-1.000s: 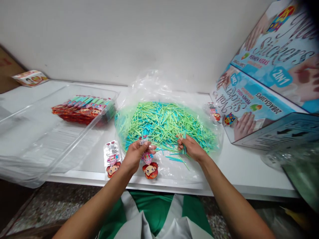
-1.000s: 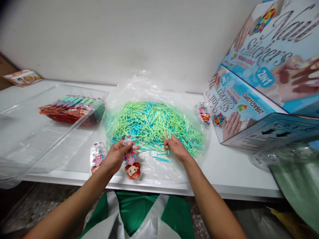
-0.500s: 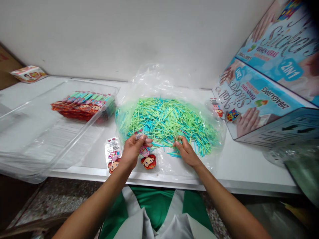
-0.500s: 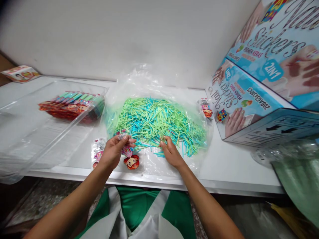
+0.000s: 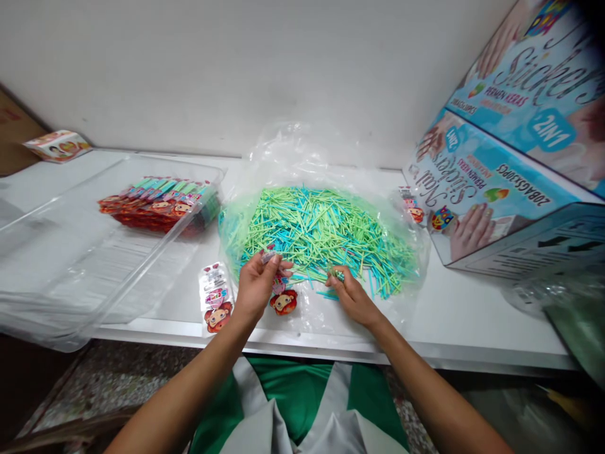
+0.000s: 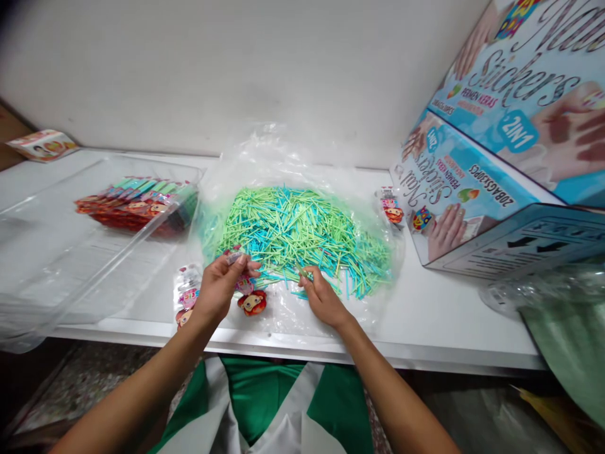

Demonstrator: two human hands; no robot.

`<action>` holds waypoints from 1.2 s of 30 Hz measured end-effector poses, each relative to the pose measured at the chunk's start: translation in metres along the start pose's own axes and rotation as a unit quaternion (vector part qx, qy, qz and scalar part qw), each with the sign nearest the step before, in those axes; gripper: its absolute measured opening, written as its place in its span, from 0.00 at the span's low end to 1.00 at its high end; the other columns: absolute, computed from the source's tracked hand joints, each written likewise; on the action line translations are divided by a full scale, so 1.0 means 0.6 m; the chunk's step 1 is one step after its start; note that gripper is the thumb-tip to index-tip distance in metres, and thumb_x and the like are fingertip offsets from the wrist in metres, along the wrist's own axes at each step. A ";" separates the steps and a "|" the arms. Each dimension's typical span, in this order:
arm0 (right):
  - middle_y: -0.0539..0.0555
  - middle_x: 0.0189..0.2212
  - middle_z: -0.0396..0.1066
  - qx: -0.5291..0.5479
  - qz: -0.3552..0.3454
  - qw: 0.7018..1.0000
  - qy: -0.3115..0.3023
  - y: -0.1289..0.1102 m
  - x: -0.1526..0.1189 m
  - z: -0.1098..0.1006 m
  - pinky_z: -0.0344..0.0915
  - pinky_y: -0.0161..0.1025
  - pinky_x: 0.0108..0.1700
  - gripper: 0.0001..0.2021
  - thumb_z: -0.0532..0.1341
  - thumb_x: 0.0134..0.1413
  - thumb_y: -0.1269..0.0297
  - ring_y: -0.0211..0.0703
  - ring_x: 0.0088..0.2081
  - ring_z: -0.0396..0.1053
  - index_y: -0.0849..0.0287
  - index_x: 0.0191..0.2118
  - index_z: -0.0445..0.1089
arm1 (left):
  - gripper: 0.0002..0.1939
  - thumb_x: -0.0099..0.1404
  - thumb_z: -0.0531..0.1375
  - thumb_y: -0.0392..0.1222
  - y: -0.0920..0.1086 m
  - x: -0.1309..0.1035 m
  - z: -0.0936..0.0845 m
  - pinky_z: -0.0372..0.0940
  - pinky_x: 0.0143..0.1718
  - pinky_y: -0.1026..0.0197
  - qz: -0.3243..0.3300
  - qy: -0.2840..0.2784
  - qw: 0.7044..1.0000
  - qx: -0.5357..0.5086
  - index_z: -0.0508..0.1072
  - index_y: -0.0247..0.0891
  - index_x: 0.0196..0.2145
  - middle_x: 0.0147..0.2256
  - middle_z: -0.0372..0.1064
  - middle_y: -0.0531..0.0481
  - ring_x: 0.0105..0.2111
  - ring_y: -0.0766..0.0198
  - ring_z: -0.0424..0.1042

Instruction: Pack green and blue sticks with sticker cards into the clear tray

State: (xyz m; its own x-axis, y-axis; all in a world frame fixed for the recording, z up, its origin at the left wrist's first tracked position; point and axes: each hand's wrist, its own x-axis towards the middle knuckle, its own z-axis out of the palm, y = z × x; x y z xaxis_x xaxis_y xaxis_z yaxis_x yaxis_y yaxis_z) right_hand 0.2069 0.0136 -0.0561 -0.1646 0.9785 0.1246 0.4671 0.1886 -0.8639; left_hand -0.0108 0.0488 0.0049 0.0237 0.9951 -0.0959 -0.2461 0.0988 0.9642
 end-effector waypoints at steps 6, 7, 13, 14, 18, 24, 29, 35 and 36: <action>0.55 0.37 0.66 0.011 -0.038 0.998 -0.050 -0.042 -0.007 0.029 0.63 0.43 0.43 0.09 0.46 0.65 0.63 0.43 0.38 0.66 0.56 0.47 0.55 | 0.12 0.63 0.56 0.50 0.028 0.005 0.077 0.66 0.34 0.63 0.142 -0.020 0.981 0.134 0.70 0.39 0.35 0.34 0.74 0.49 0.35 0.62 0.74; 0.55 0.39 0.66 0.017 -0.044 0.998 -0.050 -0.047 -0.008 0.035 0.63 0.43 0.44 0.09 0.46 0.65 0.64 0.43 0.39 0.66 0.56 0.48 0.55 | 0.12 0.64 0.55 0.50 0.025 0.005 0.088 0.65 0.34 0.63 0.146 -0.044 0.977 0.151 0.70 0.40 0.36 0.34 0.74 0.49 0.35 0.61 0.74; 0.59 0.47 0.64 0.047 -0.062 0.996 -0.039 -0.034 -0.015 0.063 0.61 0.48 0.51 0.14 0.47 0.61 0.69 0.47 0.50 0.64 0.56 0.53 0.54 | 0.11 0.65 0.53 0.48 -0.030 -0.009 0.098 0.64 0.37 0.61 0.127 -0.129 0.963 0.202 0.70 0.40 0.34 0.32 0.75 0.49 0.36 0.59 0.74; 0.59 0.47 0.64 0.051 -0.060 0.996 -0.044 -0.030 -0.016 0.065 0.61 0.47 0.51 0.15 0.47 0.61 0.69 0.47 0.50 0.64 0.56 0.53 0.54 | 0.11 0.65 0.53 0.48 -0.039 -0.013 0.095 0.64 0.38 0.61 0.122 -0.132 0.962 0.203 0.70 0.40 0.34 0.32 0.75 0.48 0.37 0.59 0.74; 0.58 0.45 0.65 0.047 -0.049 0.996 -0.057 -0.028 -0.021 0.064 0.62 0.45 0.48 0.12 0.47 0.62 0.66 0.46 0.46 0.65 0.56 0.50 0.56 | 0.11 0.64 0.54 0.49 -0.043 -0.015 0.083 0.65 0.39 0.61 0.096 -0.117 0.976 0.158 0.70 0.39 0.36 0.34 0.75 0.48 0.38 0.59 0.74; 0.52 0.36 0.64 0.028 -0.031 0.996 -0.074 -0.037 -0.027 0.055 0.62 0.39 0.42 0.07 0.46 0.65 0.63 0.40 0.37 0.64 0.56 0.43 0.58 | 0.12 0.63 0.56 0.50 -0.005 0.003 0.064 0.65 0.38 0.63 0.101 -0.012 0.988 0.112 0.69 0.39 0.34 0.34 0.74 0.49 0.37 0.62 0.73; 0.51 0.34 0.62 0.015 -0.037 0.996 -0.077 -0.035 -0.030 0.056 0.61 0.39 0.40 0.07 0.47 0.65 0.62 0.40 0.35 0.63 0.56 0.42 0.58 | 0.12 0.64 0.54 0.50 -0.008 -0.001 0.059 0.65 0.38 0.61 0.122 -0.012 0.980 0.158 0.70 0.39 0.36 0.38 0.73 0.47 0.41 0.58 0.72; 0.57 0.41 0.64 0.009 -0.072 0.995 -0.068 -0.024 -0.029 0.063 0.61 0.44 0.48 0.08 0.47 0.63 0.68 0.46 0.45 0.64 0.56 0.46 0.57 | 0.11 0.65 0.51 0.40 -0.050 0.002 0.064 0.58 0.47 0.53 0.273 -0.177 0.861 0.390 0.73 0.39 0.38 0.38 0.73 0.44 0.42 0.55 0.69; 0.58 0.43 0.64 0.008 -0.074 0.995 -0.067 -0.023 -0.030 0.063 0.61 0.45 0.49 0.09 0.47 0.62 0.68 0.46 0.47 0.63 0.56 0.47 0.56 | 0.11 0.64 0.52 0.38 -0.052 0.002 0.064 0.57 0.48 0.51 0.289 -0.196 0.846 0.404 0.73 0.39 0.38 0.39 0.73 0.43 0.44 0.54 0.68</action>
State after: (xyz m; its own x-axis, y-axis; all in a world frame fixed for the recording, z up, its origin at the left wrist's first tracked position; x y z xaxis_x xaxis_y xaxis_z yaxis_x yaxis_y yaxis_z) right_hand 0.1706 -0.0097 -0.0646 -0.3455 0.9199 0.1855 0.4148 0.3270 -0.8491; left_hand 0.0339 0.0469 -0.0157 0.4833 0.7857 0.3861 0.4119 -0.5933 0.6917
